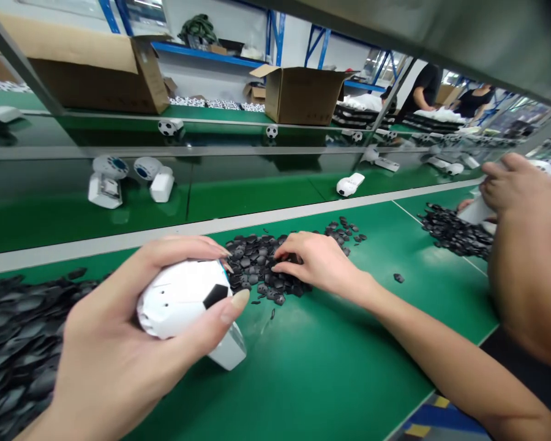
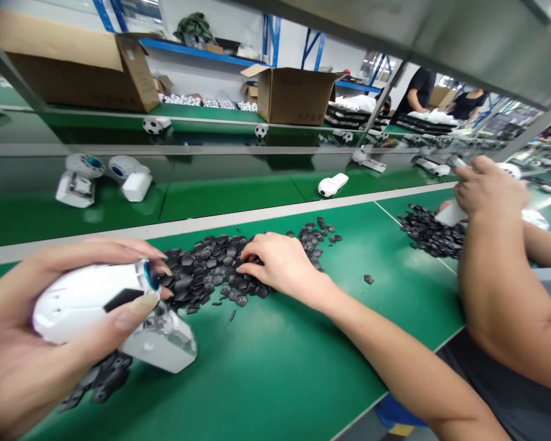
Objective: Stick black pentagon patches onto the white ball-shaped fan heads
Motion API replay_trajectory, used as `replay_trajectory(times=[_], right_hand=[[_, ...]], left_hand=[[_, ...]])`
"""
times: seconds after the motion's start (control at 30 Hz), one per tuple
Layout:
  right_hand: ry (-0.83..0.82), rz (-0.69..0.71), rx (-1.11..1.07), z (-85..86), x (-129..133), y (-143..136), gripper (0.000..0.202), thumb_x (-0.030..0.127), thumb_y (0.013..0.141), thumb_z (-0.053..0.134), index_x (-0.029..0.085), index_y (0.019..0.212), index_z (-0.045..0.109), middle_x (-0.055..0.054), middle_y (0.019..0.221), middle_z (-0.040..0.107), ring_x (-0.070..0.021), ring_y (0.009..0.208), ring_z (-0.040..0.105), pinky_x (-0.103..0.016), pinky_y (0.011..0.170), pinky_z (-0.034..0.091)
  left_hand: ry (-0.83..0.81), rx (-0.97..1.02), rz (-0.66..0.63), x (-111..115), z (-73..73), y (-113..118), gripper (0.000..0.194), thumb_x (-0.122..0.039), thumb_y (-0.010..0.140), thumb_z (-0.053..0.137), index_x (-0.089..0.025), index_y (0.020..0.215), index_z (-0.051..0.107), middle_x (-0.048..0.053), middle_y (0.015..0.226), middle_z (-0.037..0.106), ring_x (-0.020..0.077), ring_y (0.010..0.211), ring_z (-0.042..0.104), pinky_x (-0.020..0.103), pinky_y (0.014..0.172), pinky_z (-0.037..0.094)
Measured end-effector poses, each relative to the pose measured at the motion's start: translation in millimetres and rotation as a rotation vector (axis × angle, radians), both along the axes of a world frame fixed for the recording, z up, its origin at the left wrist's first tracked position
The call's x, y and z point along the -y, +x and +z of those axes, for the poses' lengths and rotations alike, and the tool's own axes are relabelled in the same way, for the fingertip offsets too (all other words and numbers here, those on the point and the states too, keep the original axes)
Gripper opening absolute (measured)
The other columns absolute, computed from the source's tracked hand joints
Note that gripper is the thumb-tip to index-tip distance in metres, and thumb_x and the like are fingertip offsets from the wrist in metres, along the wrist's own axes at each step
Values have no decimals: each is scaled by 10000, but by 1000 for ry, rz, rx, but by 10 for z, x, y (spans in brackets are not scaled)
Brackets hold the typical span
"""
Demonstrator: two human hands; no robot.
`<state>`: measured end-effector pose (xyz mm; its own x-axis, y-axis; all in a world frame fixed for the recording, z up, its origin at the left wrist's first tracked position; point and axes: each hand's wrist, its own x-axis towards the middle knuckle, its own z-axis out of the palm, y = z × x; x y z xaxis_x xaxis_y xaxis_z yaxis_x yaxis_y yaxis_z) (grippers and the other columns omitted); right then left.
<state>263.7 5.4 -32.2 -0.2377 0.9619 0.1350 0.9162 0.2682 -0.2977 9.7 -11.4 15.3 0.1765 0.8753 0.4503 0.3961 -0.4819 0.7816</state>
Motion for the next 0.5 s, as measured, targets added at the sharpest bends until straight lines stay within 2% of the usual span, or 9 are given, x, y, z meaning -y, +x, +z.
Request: replay_trajectory(times=[0.1, 0.27, 0.4, 0.5], right_hand=[[-14, 17, 57, -24, 2, -38, 96, 333, 1003, 794, 256, 1059, 799, -2, 1087, 772, -194, 1026, 712, -291, 716, 428], [-6, 57, 180, -20, 54, -108, 143, 327, 1046, 731, 214, 1102, 797, -49, 1099, 759, -242, 1071, 687, -330, 740, 434], [-3, 98, 263, -1, 88, -146, 176, 306, 1065, 686, 174, 1084, 800, -77, 1080, 747, -270, 1052, 679, -361, 749, 432], [-3, 136, 291, 4, 95, -145, 188, 289, 1088, 639, 189, 1097, 798, -63, 1081, 748, -249, 1027, 684, -363, 751, 434]], left_hand=[[8, -24, 4, -6, -10, -17, 262, -501, 842, 854, -336, 1005, 730, -37, 1116, 751, 202, 976, 714, 236, 640, 528], [-48, -6, 22, -32, -20, -55, 308, -540, 813, 875, -326, 992, 744, -47, 1120, 763, 156, 800, 701, 188, 564, 522], [-83, 20, 28, -62, -20, -65, 365, -603, 782, 872, -322, 983, 754, -22, 1074, 770, 189, 790, 701, 212, 506, 492], [-132, 35, 48, -98, -3, -65, 381, -613, 773, 869, -312, 978, 755, -5, 1038, 769, 210, 789, 701, 232, 514, 498]])
